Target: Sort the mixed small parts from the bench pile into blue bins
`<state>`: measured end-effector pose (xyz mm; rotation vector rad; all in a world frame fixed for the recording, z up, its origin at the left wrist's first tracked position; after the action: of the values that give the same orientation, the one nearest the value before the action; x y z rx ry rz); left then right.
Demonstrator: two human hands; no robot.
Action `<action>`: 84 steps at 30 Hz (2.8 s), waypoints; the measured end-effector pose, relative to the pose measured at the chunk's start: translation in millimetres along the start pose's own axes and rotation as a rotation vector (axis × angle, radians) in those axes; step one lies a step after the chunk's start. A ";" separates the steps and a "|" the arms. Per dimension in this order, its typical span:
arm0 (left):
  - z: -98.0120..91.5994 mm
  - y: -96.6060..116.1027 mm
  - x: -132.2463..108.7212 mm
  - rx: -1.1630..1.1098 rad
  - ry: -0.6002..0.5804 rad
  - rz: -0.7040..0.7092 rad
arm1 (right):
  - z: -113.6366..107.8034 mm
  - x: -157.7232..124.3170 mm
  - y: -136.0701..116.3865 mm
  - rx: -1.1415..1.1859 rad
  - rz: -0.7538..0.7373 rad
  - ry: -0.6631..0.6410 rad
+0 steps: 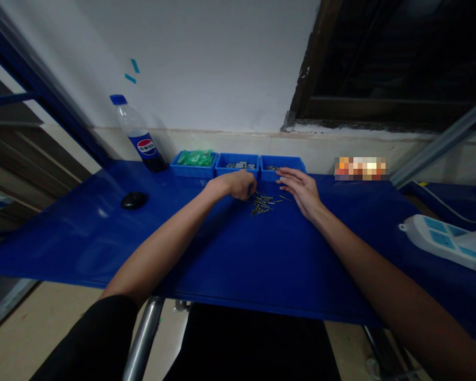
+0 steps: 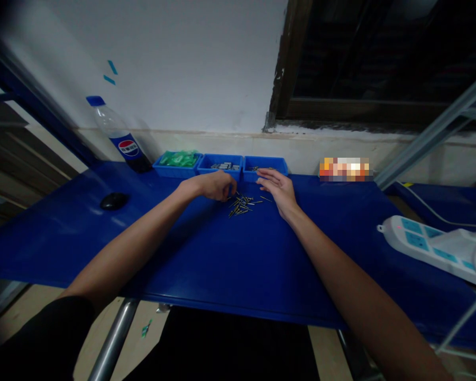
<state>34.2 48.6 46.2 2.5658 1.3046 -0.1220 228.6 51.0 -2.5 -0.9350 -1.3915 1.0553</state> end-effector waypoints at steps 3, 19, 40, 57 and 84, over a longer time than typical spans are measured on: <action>-1.7 -1.0 0.9 0.000 -0.001 0.038 | -0.8 0.4 1.4 0.039 0.011 0.002; -23.3 -4.6 3.9 -0.555 0.429 0.188 | 18.1 -7.4 -3.9 0.079 0.102 -0.153; 3.4 -7.3 14.4 0.020 0.136 0.199 | 0.4 2.8 0.3 0.130 0.053 0.027; 5.8 -4.9 9.3 0.058 0.086 0.062 | 0.4 0.9 1.5 0.115 0.103 0.039; -15.0 2.4 7.4 -0.618 0.407 0.280 | 14.5 -5.3 4.9 0.179 0.167 -0.127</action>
<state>39.9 57.0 59.7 2.2410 0.8802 0.7668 214.5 46.0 -8.8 -0.8755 -1.3126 1.3623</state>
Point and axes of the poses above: each hand's wrist, its own x-axis towards the middle knuckle, its own z-axis out of the palm, y = z × x, the point moved 5 cm from there along x, towards the middle knuckle, and after that the axes turned 3 degrees about x, right-handed, at the moved point
